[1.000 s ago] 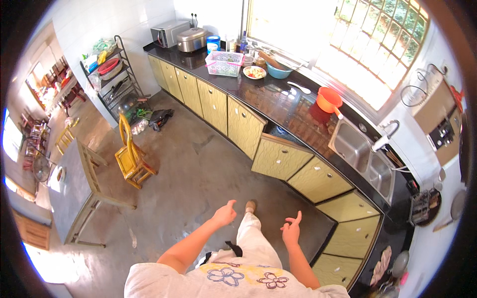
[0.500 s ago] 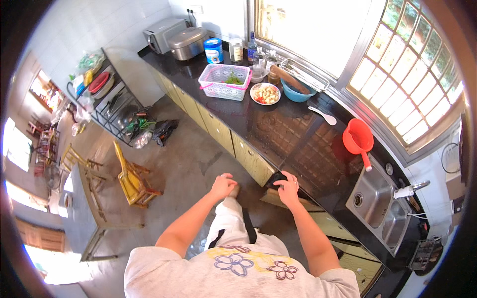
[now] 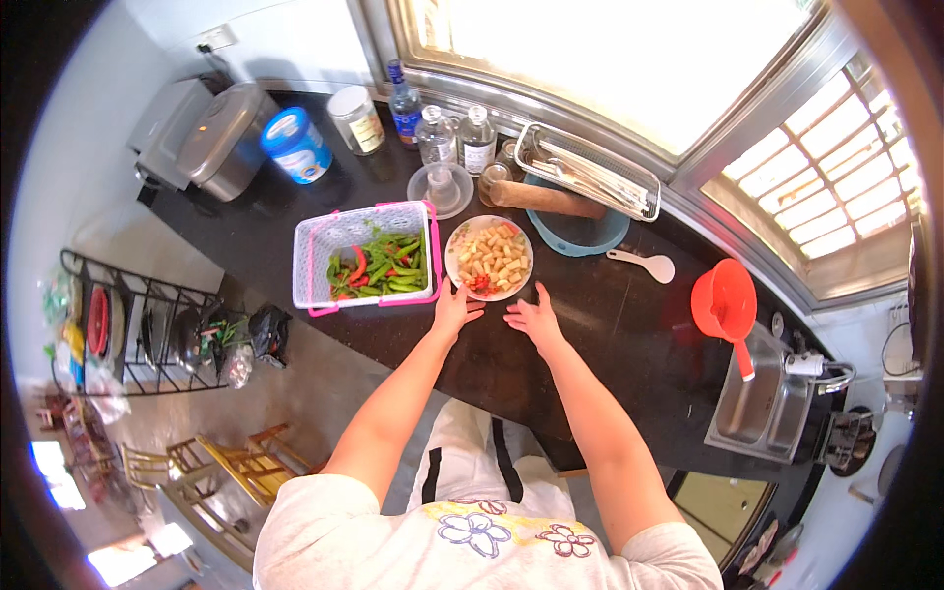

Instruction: The person washes shredded vegetables in a colander under running water, then transfers them to a bowl. They stir-fry meat and vegetables in a wok using a spatula, add water from a plate, and stir a pot of soup. The person cleans the countertop with a cloth and handles various containers and ingredients.

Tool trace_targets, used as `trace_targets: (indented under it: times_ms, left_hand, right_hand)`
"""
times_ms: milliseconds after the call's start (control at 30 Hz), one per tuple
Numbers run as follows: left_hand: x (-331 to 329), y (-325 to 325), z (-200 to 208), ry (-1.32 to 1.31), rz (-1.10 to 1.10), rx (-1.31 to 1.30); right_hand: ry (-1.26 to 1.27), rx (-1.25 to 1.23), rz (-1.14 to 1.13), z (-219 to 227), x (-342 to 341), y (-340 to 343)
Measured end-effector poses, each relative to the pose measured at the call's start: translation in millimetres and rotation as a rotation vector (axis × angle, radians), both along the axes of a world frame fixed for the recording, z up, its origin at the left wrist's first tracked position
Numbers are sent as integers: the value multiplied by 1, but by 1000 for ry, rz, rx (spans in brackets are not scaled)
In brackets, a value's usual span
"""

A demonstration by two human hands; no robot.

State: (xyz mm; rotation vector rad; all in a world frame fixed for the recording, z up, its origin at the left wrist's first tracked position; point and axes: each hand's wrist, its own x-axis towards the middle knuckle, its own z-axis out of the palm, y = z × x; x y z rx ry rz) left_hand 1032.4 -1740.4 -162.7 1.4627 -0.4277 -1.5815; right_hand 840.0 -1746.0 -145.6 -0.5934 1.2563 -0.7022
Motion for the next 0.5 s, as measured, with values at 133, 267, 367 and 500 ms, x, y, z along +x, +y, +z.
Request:
trace_targets:
  times_ms: [133,267,367,500]
  left_hand:
    - [-2,-6,7,53,-19,-34]
    - [-6,0,20,27,-44,-53]
    - [-11,18,30,1,-143,-108]
    - [-71,67,67,-52,-390,-110]
  right_hand:
    - [-88,-14,-68,-6,13,-22]
    - [-165,-97,-218,-32,18,-9]
    - [-157,-142,-345,-24,16,26]
    - [-191,-161,-451,-3,-37,124]
